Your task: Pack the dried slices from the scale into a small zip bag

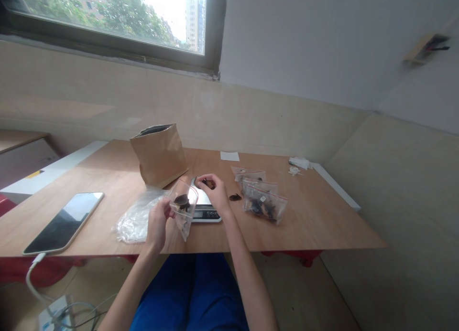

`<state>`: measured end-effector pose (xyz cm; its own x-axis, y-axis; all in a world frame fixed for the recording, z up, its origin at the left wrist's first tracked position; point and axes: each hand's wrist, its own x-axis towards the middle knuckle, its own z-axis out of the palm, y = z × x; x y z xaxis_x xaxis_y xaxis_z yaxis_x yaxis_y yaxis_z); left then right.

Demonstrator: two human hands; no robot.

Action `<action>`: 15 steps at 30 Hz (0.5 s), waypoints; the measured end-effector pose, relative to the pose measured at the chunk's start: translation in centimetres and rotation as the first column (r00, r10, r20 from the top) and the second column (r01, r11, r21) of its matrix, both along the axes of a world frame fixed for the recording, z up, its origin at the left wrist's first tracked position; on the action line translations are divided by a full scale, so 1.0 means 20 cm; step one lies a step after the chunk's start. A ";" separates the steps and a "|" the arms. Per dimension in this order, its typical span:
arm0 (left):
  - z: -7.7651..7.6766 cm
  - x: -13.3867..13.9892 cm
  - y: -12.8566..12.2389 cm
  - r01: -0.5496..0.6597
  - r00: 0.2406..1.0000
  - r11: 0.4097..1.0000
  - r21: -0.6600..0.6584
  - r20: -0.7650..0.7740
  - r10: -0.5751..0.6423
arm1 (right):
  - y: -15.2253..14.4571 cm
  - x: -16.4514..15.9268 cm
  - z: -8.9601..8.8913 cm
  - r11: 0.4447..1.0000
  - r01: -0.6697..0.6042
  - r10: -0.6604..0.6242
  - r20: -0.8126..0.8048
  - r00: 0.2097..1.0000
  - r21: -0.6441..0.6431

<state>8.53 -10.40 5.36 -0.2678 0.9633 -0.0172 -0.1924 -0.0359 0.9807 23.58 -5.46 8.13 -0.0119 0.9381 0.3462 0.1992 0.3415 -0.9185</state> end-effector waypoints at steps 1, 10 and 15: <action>0.00 0.00 0.00 -0.006 1.000 1.000 0.007 -0.007 0.006 | -0.02 -0.02 0.04 0.998 -0.057 0.056 -0.034 0.998 -0.039; 0.00 0.02 -0.03 -0.009 1.000 0.997 0.073 -0.028 0.011 | -0.12 -0.13 0.18 0.973 -0.089 0.123 0.148 0.981 -0.215; -0.02 0.03 -0.03 -0.015 0.995 0.999 0.050 0.097 0.010 | -0.11 -0.18 0.16 0.974 -0.041 0.096 0.243 0.965 -0.224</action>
